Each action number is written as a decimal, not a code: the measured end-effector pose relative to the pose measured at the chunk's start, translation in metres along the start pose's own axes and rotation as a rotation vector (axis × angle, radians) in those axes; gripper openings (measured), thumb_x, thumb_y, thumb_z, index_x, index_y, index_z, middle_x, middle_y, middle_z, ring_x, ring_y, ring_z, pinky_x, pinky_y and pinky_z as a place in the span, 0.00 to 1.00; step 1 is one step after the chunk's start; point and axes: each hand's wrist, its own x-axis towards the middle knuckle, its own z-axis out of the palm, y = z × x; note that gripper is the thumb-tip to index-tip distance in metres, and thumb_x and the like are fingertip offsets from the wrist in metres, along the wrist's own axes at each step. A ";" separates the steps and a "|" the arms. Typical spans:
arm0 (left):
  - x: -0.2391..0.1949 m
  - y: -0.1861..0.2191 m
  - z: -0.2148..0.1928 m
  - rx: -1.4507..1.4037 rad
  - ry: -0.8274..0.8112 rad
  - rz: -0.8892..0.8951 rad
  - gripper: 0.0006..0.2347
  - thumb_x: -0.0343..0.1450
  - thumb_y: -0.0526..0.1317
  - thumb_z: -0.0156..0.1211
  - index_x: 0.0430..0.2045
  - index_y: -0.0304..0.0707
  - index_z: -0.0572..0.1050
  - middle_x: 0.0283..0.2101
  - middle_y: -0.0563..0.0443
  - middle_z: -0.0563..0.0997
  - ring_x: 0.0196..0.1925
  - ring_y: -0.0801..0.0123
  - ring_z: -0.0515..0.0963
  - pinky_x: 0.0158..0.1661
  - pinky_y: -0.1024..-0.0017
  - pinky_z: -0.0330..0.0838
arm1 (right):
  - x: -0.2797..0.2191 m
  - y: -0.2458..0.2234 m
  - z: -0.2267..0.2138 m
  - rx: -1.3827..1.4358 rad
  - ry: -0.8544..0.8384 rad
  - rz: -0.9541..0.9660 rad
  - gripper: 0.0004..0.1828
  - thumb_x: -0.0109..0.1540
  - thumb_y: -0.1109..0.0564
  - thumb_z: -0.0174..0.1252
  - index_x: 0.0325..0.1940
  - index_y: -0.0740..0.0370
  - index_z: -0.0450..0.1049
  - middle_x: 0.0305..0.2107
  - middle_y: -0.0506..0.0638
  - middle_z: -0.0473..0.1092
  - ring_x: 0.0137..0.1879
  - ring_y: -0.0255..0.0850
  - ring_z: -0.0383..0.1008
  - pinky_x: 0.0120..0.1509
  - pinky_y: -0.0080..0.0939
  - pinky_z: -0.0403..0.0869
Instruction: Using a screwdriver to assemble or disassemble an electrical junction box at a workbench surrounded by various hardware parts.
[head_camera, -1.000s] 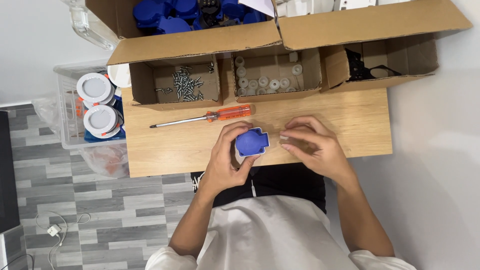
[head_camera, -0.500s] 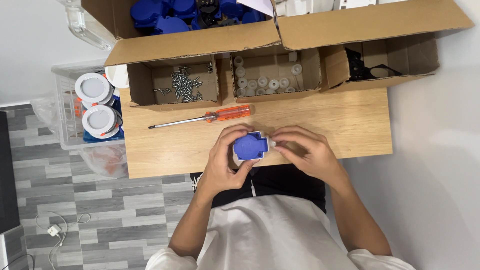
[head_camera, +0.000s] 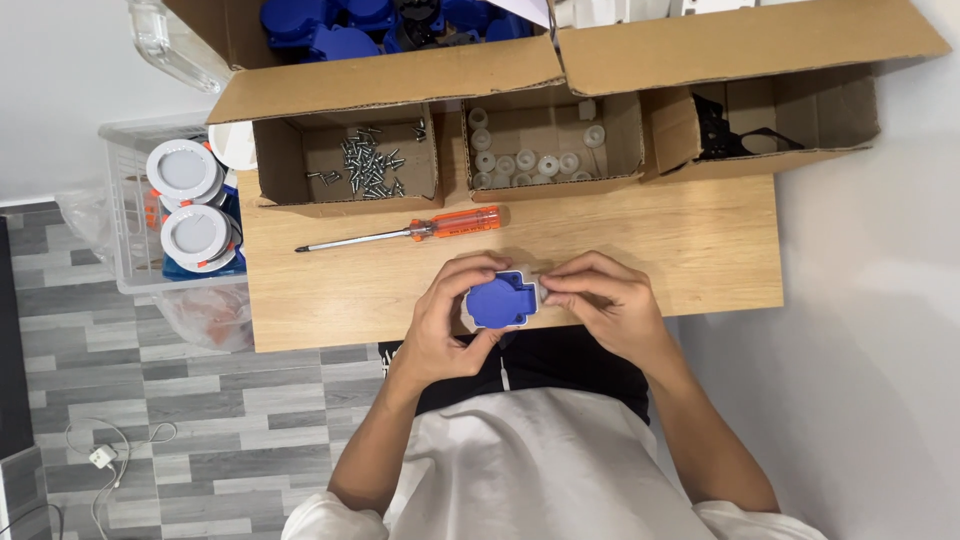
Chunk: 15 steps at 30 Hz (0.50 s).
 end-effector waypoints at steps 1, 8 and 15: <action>0.001 0.001 0.001 0.029 -0.002 0.021 0.22 0.68 0.31 0.77 0.54 0.24 0.73 0.55 0.31 0.81 0.60 0.34 0.84 0.61 0.44 0.79 | -0.002 0.001 0.001 0.013 0.003 0.022 0.09 0.61 0.64 0.72 0.46 0.63 0.88 0.37 0.53 0.84 0.43 0.44 0.88 0.48 0.44 0.87; -0.003 0.003 0.008 0.020 0.050 0.110 0.19 0.69 0.30 0.75 0.53 0.26 0.74 0.55 0.29 0.82 0.59 0.35 0.85 0.67 0.37 0.73 | -0.019 0.022 0.014 0.190 0.019 0.153 0.10 0.64 0.63 0.71 0.49 0.68 0.85 0.38 0.57 0.81 0.45 0.42 0.85 0.52 0.45 0.85; -0.005 0.008 0.015 0.069 0.172 0.208 0.18 0.70 0.31 0.74 0.51 0.27 0.74 0.53 0.28 0.82 0.56 0.33 0.86 0.66 0.36 0.73 | -0.019 0.007 0.030 -0.015 0.060 0.057 0.10 0.71 0.59 0.60 0.54 0.66 0.78 0.41 0.54 0.75 0.43 0.43 0.79 0.48 0.44 0.80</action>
